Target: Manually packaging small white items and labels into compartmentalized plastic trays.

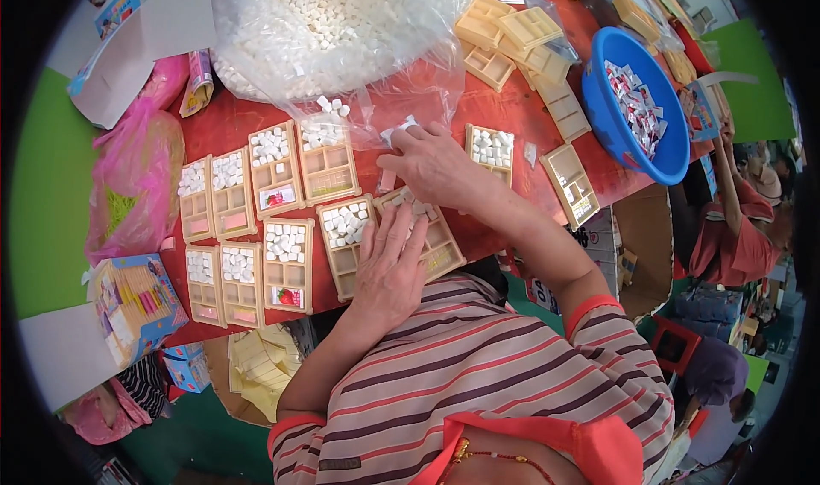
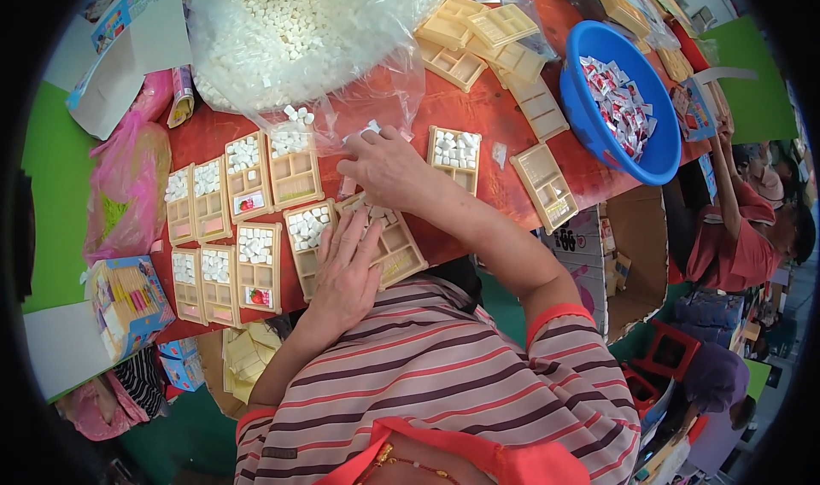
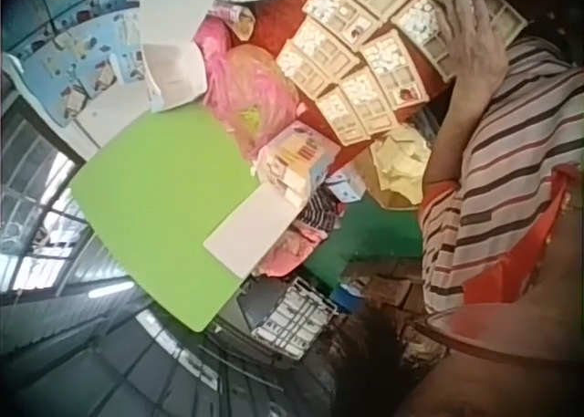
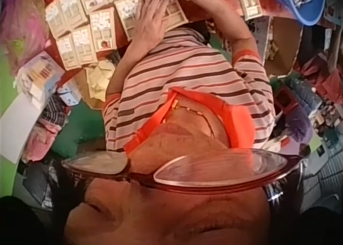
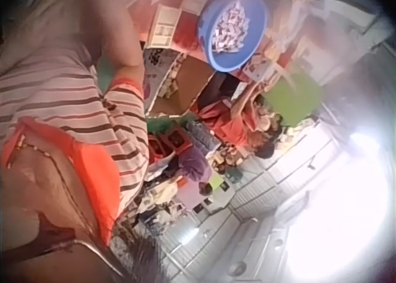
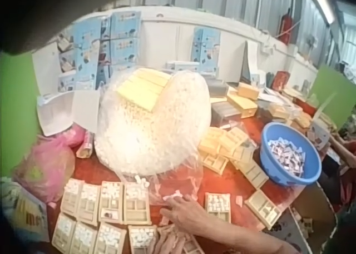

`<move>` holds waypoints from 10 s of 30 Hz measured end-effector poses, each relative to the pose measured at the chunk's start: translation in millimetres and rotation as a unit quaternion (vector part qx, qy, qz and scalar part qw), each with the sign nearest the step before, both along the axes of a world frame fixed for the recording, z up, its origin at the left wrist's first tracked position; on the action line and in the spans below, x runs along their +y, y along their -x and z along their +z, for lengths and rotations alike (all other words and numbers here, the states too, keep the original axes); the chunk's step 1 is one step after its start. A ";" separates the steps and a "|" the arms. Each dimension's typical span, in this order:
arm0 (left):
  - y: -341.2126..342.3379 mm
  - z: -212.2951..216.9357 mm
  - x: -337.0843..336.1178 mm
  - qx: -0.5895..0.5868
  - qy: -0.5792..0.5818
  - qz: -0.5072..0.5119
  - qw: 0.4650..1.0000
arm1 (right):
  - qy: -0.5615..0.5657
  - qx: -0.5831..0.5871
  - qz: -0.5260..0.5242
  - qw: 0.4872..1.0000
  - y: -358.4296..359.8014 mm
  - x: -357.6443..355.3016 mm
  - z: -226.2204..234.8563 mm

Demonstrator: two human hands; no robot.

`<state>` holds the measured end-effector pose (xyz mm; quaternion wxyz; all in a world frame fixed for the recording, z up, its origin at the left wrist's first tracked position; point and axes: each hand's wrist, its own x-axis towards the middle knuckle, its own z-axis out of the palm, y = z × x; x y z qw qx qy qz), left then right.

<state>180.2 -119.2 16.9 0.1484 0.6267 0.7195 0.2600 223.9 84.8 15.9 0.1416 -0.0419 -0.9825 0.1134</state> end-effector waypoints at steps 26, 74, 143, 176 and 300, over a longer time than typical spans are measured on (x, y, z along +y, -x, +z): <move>40.5 10.5 11.2 -0.369 -0.101 0.203 0.901 | 0.083 0.083 -0.057 0.991 -7.9 2.5 12.0; 159.7 -16.4 149.7 0.260 -0.041 0.040 0.964 | -0.029 -0.001 -0.123 0.992 -2.7 33.8 -9.9; 1.6 -21.9 -116.1 0.114 -0.131 0.167 0.971 | 0.321 -0.015 -0.009 0.947 -38.9 -101.2 8.7; 20.3 18.7 -144.2 -0.325 -0.179 0.384 0.846 | 0.341 -0.054 0.201 0.917 23.9 -133.2 39.5; 53.1 -12.5 112.2 -0.910 -0.186 0.103 0.357 | 0.503 0.094 -0.082 0.855 1.7 17.7 50.0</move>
